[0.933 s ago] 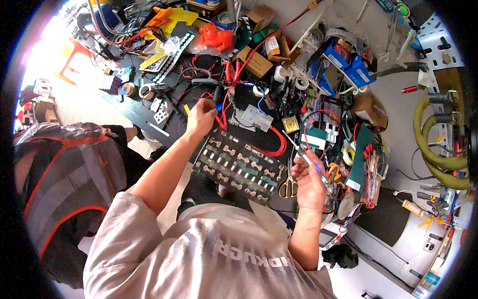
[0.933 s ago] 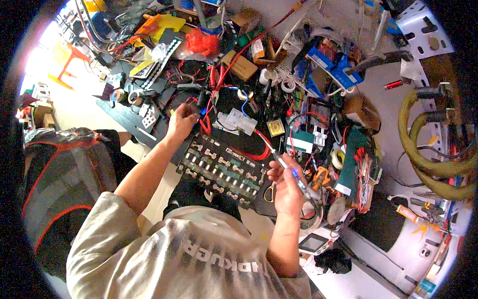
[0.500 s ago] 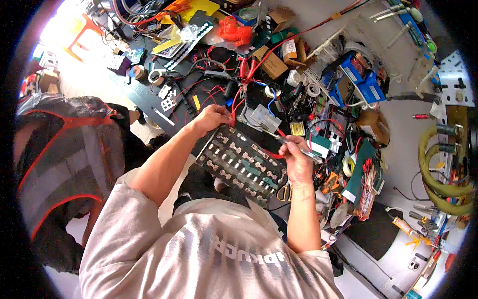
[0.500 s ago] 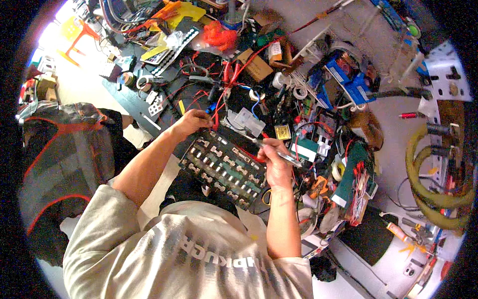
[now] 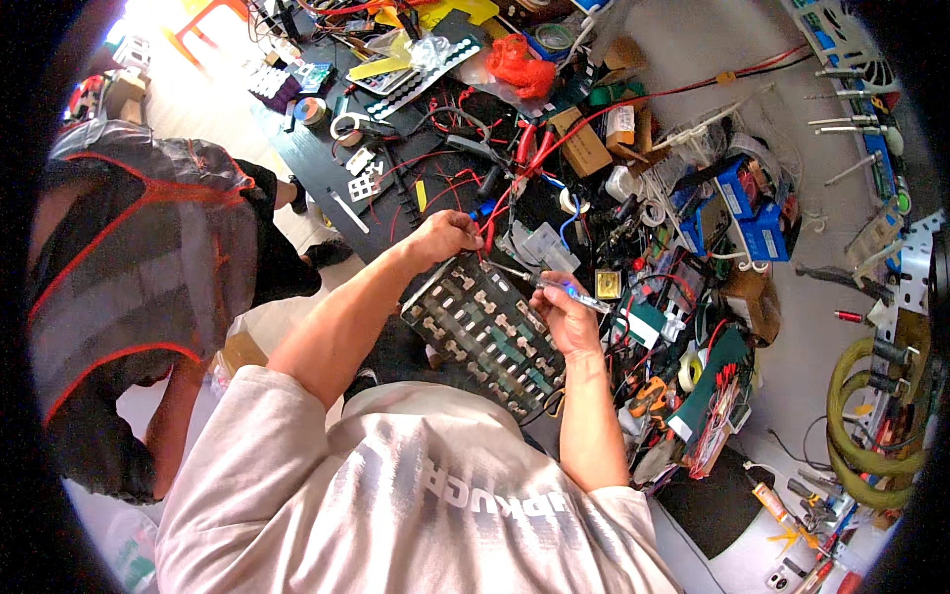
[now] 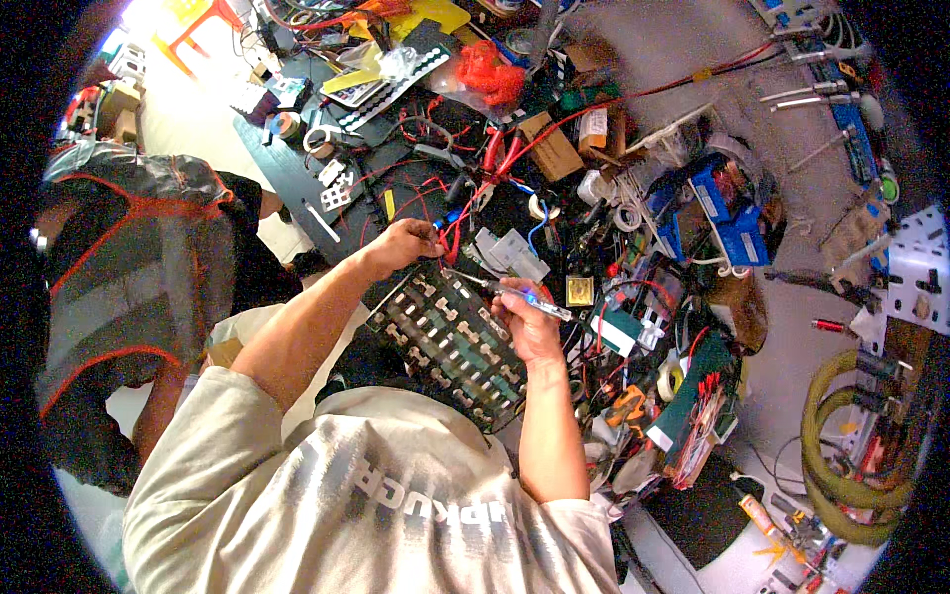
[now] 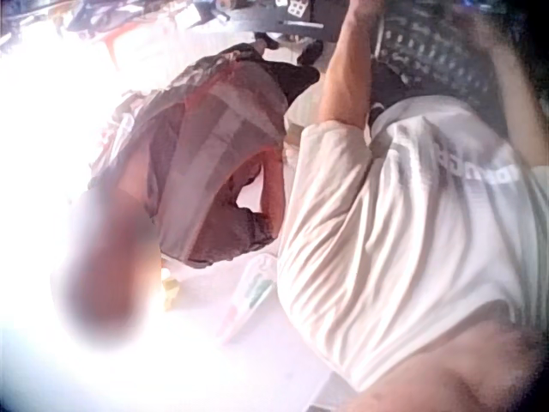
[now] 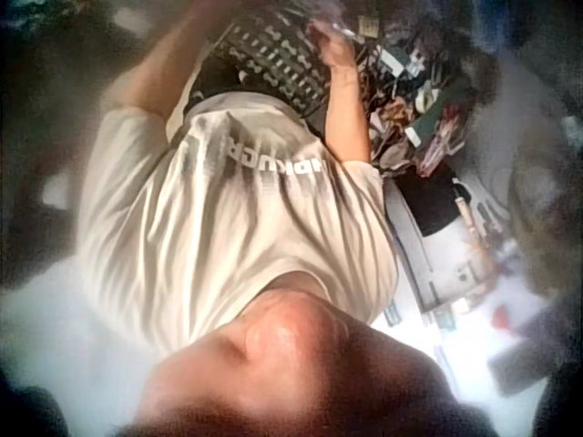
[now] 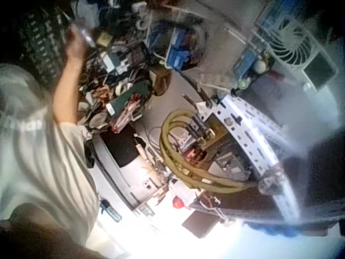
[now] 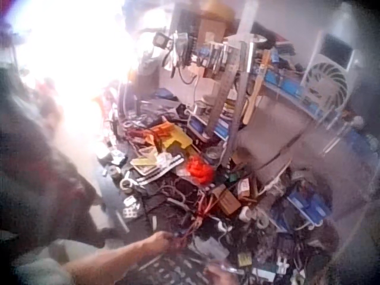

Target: The person solders wires and connectors onto a battery pack assembly using a soldering iron, handling wires and a small circuit board component.

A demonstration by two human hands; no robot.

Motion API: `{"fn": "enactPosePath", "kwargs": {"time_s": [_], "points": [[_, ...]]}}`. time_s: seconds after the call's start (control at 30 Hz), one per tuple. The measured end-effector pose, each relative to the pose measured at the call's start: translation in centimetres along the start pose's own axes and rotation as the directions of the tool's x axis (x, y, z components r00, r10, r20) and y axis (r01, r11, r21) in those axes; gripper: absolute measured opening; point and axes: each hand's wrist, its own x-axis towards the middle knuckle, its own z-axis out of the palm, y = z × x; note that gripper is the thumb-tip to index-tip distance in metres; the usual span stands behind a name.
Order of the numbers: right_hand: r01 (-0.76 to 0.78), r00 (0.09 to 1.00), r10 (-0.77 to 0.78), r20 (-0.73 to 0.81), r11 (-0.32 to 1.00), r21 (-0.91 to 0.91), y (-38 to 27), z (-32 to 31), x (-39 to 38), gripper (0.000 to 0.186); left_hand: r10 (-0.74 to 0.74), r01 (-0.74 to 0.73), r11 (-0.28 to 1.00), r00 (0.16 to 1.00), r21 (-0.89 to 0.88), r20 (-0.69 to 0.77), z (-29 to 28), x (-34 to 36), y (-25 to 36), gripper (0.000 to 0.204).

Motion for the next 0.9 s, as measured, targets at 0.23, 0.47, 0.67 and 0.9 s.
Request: {"fn": "enactPosePath", "kwargs": {"time_s": [0.23,0.47,0.67,0.9], "points": [[0.024,1.000,-0.024,-0.002,0.999,-0.041,0.5,-0.4,0.1,0.030,-0.086,0.086,0.992,0.996,-0.097,0.010,0.4,-0.7,0.7,0.018],[0.029,0.999,-0.027,0.022,0.997,-0.071,0.5,-0.2,0.2,0.033,-0.113,0.111,0.987,0.994,-0.120,-0.008,0.3,-0.4,0.4,0.011],[0.025,0.999,-0.023,0.026,0.996,-0.083,0.4,0.0,0.3,0.031,-0.106,0.106,0.991,0.994,-0.080,0.001,0.1,0.3,-0.6,0.008],[0.058,0.998,-0.052,0.047,0.990,-0.130,0.4,0.0,0.4,0.031,-0.123,0.122,0.984,0.992,-0.127,0.003,0.2,0.5,-0.9,0.007]]}}
